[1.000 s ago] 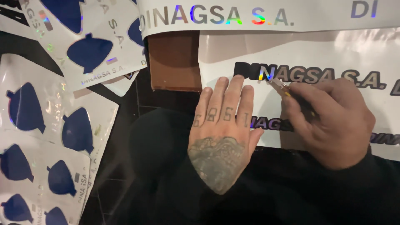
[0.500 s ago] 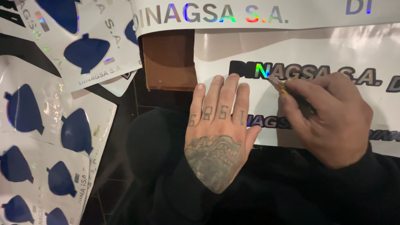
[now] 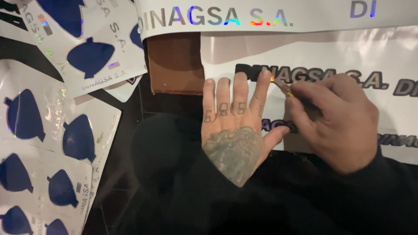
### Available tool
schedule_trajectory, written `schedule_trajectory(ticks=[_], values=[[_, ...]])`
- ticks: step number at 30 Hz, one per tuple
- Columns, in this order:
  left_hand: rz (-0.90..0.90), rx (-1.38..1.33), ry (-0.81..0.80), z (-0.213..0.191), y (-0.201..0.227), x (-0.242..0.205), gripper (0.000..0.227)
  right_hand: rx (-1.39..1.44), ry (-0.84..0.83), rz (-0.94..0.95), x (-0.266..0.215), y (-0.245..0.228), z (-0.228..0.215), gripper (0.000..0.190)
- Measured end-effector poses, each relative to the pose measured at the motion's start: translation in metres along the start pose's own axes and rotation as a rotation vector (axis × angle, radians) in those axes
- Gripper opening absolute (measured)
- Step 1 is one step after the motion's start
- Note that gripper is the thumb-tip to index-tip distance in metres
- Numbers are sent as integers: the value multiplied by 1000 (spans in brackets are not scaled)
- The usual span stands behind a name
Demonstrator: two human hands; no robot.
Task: The recorder is weeding vinyl stickers using a utility knife.
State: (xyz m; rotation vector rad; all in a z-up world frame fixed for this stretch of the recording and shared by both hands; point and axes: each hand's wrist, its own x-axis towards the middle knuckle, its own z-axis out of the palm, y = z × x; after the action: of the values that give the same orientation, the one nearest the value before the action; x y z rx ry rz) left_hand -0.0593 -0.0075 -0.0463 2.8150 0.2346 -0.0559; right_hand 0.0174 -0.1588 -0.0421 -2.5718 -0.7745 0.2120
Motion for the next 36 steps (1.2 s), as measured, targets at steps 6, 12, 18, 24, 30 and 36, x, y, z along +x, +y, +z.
schedule_trajectory(ticks=[6, 12, 18, 24, 30, 36], values=[[6, -41, 19, 2, 5, -1, 99, -2, 48, -66, -1, -1, -10, 19], [19, 171, 24, 12, 6, -3, 99, 183, -156, 127, 29, 27, -60, 9], [10, 149, 54, -4, 16, 12, 86, 42, 35, -60, 38, 121, -57, 12], [145, 168, 42, 5, 33, 43, 102, -267, 188, -224, 58, 128, -47, 13], [182, 52, -118, 30, 31, 56, 103, -214, 224, -136, 60, 116, -39, 21], [186, 2, -133, 34, 27, 57, 99, -259, 221, -176, 58, 127, -36, 22]])
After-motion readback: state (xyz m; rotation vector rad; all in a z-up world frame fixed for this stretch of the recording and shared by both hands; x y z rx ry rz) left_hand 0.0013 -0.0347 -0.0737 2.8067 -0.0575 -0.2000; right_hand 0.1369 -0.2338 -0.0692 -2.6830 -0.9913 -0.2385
